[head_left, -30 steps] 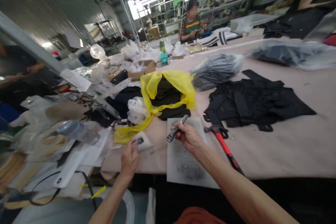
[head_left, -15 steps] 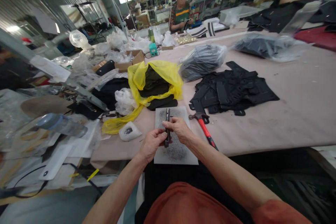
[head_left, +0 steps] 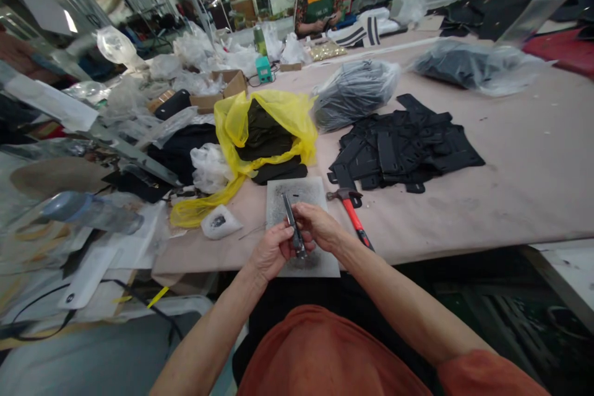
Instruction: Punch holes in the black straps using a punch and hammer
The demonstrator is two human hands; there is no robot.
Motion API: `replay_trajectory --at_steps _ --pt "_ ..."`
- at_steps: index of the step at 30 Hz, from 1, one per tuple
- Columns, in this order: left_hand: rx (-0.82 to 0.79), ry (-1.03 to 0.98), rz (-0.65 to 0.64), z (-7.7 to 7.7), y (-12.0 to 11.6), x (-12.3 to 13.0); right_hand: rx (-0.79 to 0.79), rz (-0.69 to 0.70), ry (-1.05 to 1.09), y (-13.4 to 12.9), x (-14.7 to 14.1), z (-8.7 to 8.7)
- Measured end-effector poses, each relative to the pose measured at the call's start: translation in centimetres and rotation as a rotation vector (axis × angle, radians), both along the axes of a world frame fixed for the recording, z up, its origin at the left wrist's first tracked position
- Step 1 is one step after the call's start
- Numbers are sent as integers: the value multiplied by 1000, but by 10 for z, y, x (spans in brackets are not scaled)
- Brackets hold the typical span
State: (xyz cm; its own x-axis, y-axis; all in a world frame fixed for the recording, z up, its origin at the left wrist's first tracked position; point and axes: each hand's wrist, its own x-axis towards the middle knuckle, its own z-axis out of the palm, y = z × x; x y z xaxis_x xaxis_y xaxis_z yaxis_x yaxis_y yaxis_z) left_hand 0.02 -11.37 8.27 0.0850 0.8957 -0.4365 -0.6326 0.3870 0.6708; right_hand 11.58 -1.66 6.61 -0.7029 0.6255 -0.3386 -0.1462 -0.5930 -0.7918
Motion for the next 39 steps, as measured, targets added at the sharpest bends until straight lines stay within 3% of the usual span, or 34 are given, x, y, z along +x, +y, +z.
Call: replay_trajectory --at_steps 3,8,12,30,35,39 --pt "-30 3 -7 -5 1 1 -72 52 61 4 4 -3" --pt "-33 -2 -21 -9 4 4 -148 -28 29 8 7 -7" --pt "-39 11 -34 -12 6 5 -204 23 15 10 9 -11" --pt "41 -97 -92 -21 -9 7 -51 83 35 -2 7 -2" --pt "62 -139 -45 -22 -13 5 -106 188 141 -6 11 -2" --pt "69 -165 -66 -23 -14 6 -133 191 172 -5 12 -7"
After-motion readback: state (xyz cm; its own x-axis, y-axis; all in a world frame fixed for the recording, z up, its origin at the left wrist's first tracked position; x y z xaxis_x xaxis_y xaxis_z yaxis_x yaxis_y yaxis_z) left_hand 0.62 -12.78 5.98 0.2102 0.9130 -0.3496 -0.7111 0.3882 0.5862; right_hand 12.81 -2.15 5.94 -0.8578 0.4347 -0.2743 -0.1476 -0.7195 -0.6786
